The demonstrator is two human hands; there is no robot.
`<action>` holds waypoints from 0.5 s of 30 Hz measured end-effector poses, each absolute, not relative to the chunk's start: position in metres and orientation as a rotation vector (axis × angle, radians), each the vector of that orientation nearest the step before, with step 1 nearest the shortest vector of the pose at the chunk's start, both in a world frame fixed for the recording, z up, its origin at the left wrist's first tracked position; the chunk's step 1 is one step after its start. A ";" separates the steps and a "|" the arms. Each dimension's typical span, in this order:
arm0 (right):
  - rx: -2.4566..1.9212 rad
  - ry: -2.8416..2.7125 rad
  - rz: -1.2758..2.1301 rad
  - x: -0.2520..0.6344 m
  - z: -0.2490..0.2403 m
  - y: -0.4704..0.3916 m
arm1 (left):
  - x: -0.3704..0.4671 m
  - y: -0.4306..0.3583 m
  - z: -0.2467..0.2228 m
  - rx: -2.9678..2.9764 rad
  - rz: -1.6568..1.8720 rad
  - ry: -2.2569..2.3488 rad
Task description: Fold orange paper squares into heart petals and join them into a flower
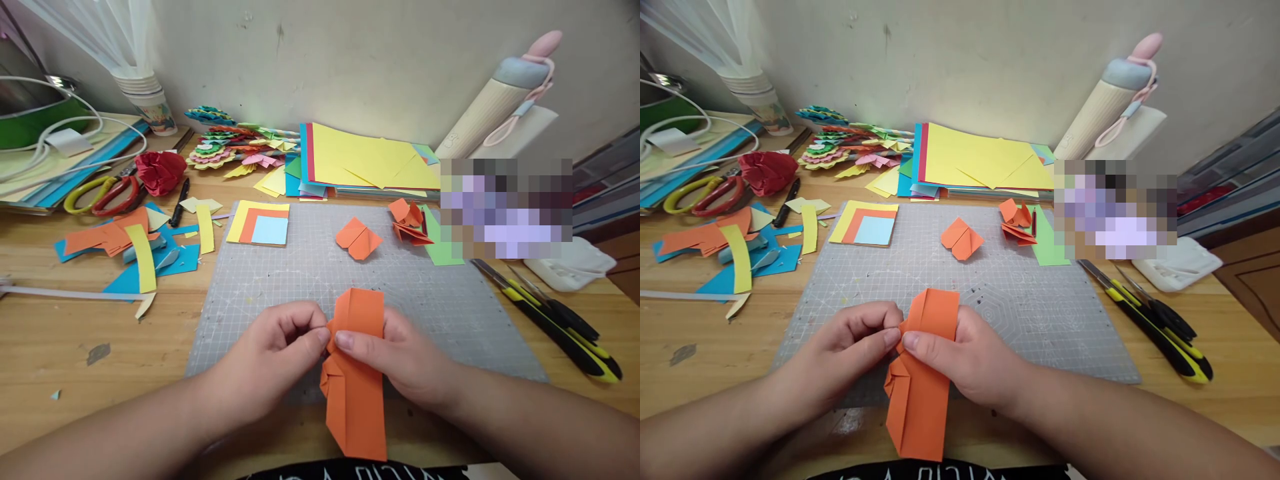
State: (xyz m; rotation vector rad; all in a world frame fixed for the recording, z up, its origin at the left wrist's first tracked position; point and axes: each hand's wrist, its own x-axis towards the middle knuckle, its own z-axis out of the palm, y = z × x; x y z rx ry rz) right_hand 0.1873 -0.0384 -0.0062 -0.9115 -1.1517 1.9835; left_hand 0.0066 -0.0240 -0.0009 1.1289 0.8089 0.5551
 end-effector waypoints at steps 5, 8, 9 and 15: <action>-0.832 -1.164 2.022 0.187 -0.006 -0.037 | 0.007 -0.025 0.002 1.056 0.589 0.837; -0.816 -1.144 2.024 0.187 -0.008 -0.036 | 0.004 -0.023 -0.002 1.079 0.593 0.832; -0.819 -1.122 2.015 0.188 -0.009 -0.035 | 0.003 -0.023 -0.003 1.074 0.593 0.835; -0.975 -1.031 1.814 0.191 -0.015 -0.032 | 0.000 -0.020 -0.004 1.171 0.558 0.826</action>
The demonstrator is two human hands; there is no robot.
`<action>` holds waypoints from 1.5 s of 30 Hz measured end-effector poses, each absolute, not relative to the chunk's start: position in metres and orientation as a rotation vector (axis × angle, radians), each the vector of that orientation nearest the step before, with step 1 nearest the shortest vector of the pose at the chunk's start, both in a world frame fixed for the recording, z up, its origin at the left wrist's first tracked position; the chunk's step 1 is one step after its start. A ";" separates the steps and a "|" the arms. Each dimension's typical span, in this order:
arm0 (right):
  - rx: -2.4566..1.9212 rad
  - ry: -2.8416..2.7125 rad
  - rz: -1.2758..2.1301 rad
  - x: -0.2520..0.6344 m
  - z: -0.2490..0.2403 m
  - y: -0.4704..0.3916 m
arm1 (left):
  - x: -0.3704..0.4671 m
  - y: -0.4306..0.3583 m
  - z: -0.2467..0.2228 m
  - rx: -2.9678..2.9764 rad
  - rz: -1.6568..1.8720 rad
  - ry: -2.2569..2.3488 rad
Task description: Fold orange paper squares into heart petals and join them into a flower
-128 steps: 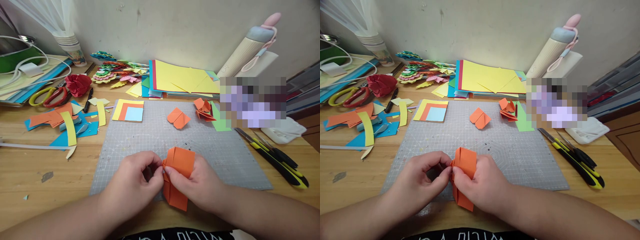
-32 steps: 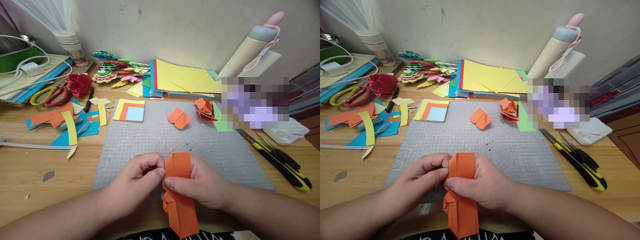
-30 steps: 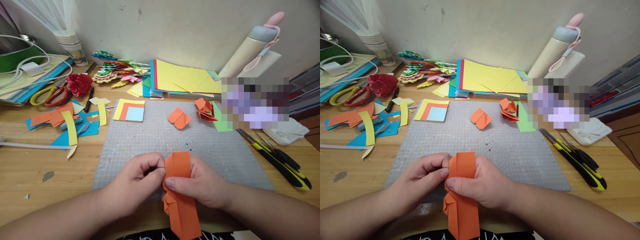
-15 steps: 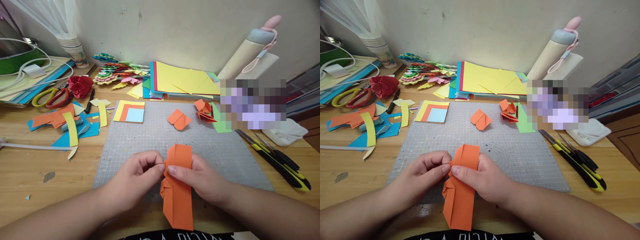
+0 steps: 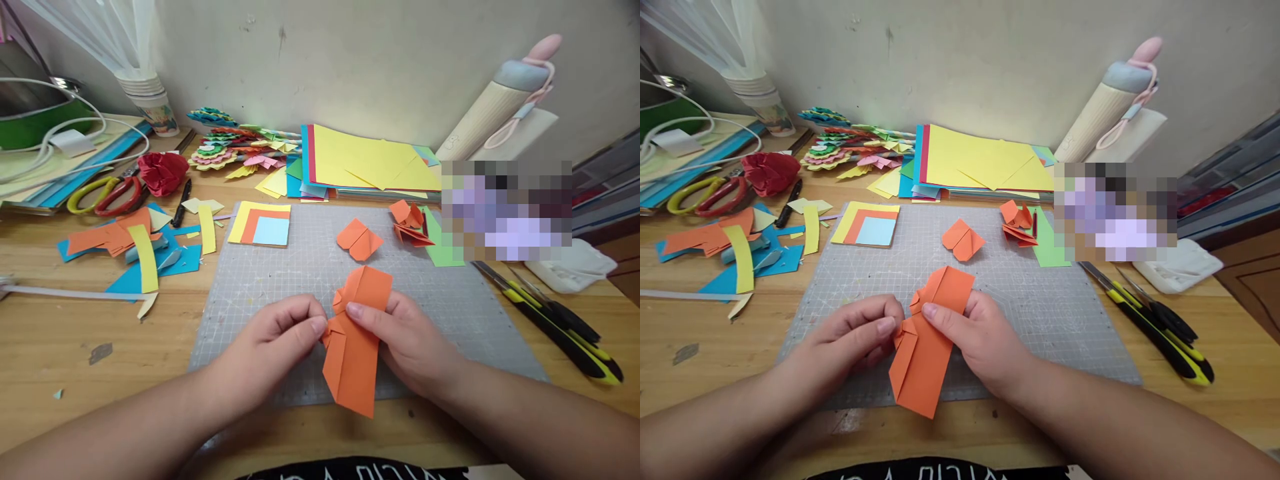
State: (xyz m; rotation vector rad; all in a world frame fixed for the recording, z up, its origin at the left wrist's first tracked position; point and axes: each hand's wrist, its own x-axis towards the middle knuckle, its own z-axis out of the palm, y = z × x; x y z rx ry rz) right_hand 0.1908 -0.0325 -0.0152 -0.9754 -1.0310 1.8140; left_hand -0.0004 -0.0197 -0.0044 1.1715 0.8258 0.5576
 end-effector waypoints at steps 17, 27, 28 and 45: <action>-0.718 -1.268 1.877 0.184 -0.007 -0.035 | 0.005 -0.023 -0.003 1.188 0.534 0.766; -0.691 -1.261 1.917 0.183 -0.006 -0.040 | 0.004 -0.028 -0.002 1.171 0.554 0.727; -0.701 -1.230 1.922 0.183 -0.006 -0.039 | 0.004 -0.028 -0.003 1.162 0.563 0.729; -0.765 -0.941 2.492 0.209 -0.025 -0.020 | -0.014 -0.014 0.006 1.313 0.776 0.837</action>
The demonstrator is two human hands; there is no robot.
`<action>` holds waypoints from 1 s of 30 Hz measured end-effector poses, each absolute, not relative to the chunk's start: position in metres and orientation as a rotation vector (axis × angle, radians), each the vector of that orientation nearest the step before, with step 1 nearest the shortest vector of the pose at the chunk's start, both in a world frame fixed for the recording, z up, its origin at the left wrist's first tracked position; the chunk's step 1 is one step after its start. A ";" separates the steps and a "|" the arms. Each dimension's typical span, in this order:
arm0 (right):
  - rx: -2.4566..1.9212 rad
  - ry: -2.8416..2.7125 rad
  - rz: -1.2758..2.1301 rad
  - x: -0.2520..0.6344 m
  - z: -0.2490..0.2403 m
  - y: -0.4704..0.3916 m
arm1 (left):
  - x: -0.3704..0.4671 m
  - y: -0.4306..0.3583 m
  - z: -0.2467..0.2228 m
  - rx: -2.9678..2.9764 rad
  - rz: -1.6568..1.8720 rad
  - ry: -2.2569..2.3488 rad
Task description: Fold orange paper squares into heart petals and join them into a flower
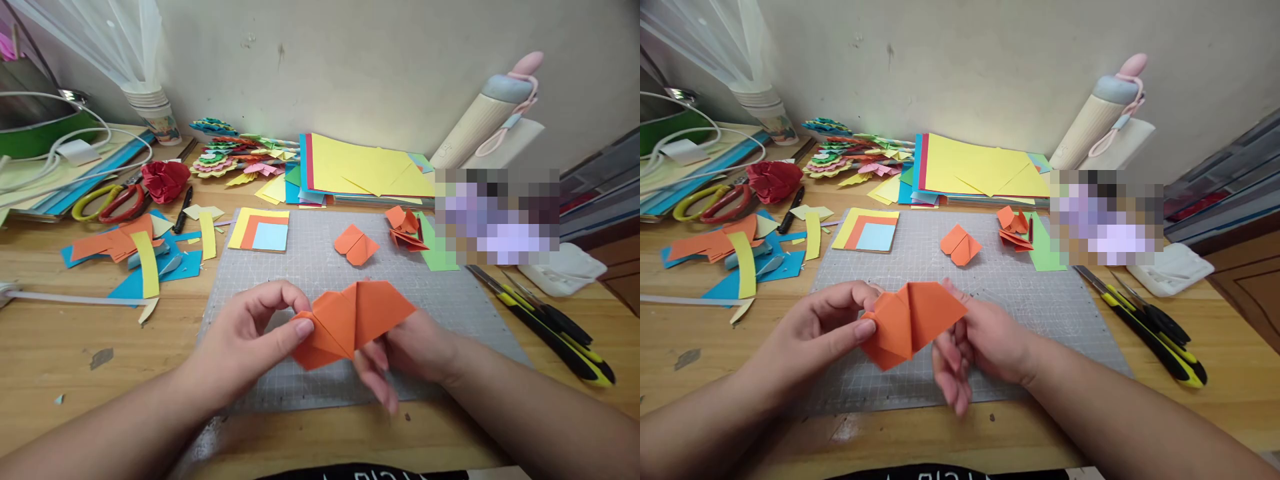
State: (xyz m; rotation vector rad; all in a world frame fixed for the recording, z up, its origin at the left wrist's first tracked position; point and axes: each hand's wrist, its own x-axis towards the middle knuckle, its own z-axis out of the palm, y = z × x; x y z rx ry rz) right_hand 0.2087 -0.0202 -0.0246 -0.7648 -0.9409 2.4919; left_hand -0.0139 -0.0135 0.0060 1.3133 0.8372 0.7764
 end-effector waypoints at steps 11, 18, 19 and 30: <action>-1.192 -1.570 1.687 0.193 0.001 -0.029 | -0.001 -0.018 0.005 1.425 0.555 1.010; -1.318 -1.553 1.503 0.196 -0.004 -0.029 | -0.002 -0.015 0.005 1.558 0.671 1.181; -1.308 -1.589 1.462 0.196 -0.004 -0.029 | -0.002 -0.015 0.006 1.548 0.645 1.187; -1.225 -1.817 1.044 0.198 0.000 -0.027 | -0.005 -0.014 0.006 1.414 0.670 1.084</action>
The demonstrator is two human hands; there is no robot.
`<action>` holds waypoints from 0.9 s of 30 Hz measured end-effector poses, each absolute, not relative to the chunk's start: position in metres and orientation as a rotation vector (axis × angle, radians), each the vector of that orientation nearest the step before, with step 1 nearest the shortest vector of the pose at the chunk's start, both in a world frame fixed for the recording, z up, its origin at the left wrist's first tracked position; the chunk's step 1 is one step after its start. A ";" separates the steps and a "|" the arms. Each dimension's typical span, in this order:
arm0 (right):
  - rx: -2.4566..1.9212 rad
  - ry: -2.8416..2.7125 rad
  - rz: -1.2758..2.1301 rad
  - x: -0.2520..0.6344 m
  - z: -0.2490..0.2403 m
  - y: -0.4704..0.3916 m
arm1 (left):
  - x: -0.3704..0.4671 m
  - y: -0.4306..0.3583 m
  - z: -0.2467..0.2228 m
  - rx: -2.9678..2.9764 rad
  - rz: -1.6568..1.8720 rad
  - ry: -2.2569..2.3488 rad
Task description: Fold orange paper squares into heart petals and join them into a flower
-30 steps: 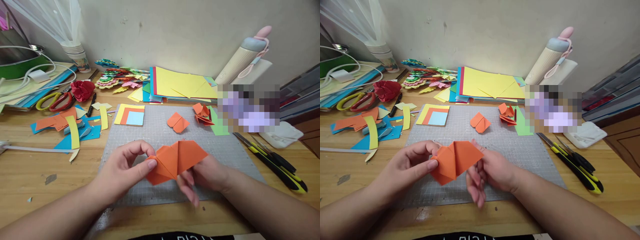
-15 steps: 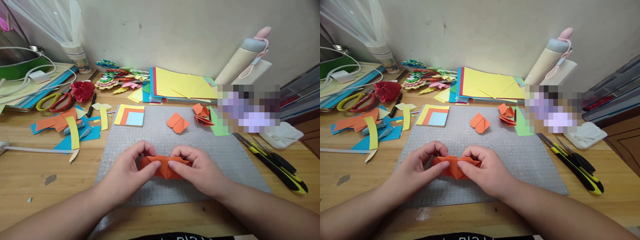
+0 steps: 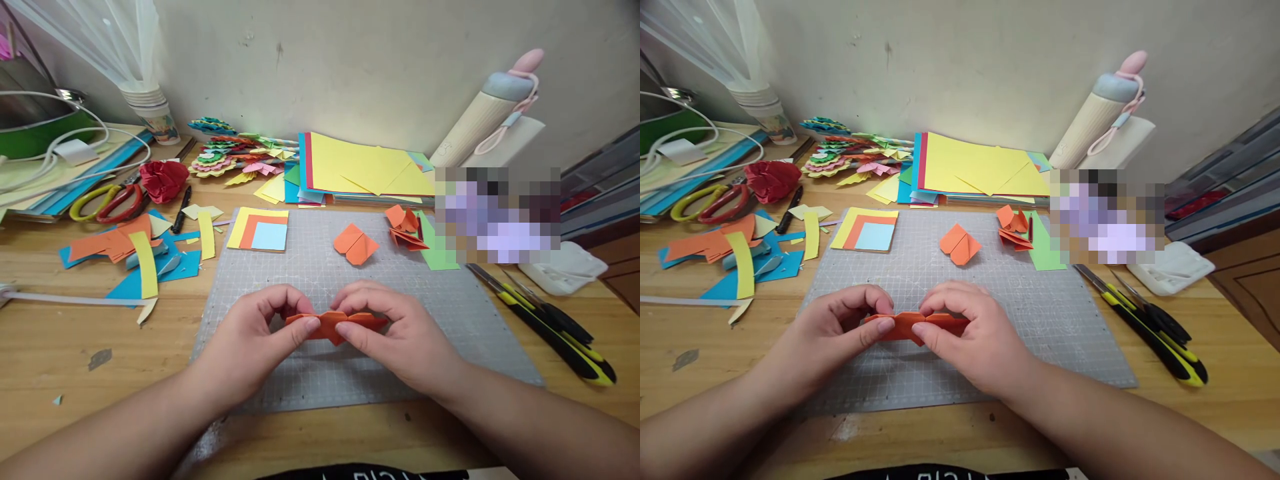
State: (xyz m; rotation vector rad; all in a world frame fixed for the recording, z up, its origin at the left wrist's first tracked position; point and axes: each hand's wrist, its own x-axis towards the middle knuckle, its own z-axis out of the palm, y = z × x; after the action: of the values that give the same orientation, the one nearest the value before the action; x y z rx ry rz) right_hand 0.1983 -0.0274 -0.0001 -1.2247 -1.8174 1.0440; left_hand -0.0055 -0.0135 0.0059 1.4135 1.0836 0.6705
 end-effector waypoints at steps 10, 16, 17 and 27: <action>-1.123 -1.970 0.760 0.197 0.004 -0.031 | -0.006 -0.017 0.009 1.580 0.711 0.979; -1.092 -1.987 0.783 0.198 0.004 -0.031 | -0.009 -0.013 0.010 1.490 0.596 0.830; -1.077 -1.991 0.804 0.199 0.004 -0.030 | -0.010 -0.013 0.011 1.451 0.550 0.803; -1.084 -1.659 1.116 0.198 0.000 -0.035 | -0.011 -0.017 0.000 1.616 1.004 0.979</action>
State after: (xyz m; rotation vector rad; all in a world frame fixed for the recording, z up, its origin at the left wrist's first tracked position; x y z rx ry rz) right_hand 0.1985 -0.0353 0.0002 -1.0836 -1.6585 1.1165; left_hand -0.0108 -0.0166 0.0004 1.6161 0.9792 1.0044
